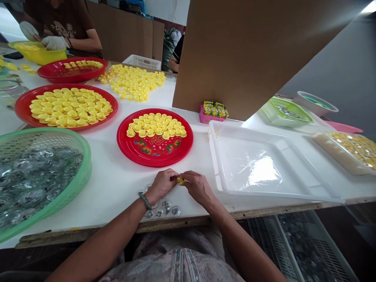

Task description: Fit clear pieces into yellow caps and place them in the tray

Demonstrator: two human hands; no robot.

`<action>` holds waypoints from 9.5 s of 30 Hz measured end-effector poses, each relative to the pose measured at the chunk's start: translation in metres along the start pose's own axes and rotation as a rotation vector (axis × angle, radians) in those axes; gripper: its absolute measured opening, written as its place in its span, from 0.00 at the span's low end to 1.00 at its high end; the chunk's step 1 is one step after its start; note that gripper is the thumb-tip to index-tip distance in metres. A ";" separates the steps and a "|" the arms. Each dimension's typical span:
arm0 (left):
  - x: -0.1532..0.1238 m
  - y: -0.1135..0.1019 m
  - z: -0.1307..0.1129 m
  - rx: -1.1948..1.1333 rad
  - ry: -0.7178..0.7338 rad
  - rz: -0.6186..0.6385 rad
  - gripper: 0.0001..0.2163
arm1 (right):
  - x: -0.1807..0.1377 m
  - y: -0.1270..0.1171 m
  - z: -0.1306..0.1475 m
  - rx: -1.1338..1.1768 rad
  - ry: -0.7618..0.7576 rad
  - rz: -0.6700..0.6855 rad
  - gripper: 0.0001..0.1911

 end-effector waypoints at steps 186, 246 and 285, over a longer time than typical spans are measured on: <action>-0.016 0.041 -0.035 -0.718 -0.424 -0.036 0.27 | -0.090 -0.055 -0.094 -0.310 0.403 -0.409 0.14; 0.045 0.063 -0.022 -0.437 -0.285 0.001 0.17 | 0.044 -0.164 -0.172 -0.167 0.474 -0.194 0.11; 0.049 0.075 -0.043 -0.224 -0.113 0.128 0.13 | -0.102 -0.019 -0.049 0.094 0.370 -0.240 0.13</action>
Point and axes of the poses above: each hand's wrist, its own x-axis towards the middle knuckle, its own y-axis out of the palm, z = x × y, the point moved 4 cm from there along x, towards the middle knuckle, and after that the axes turned 13 degrees about z, right-handed, at the moved point
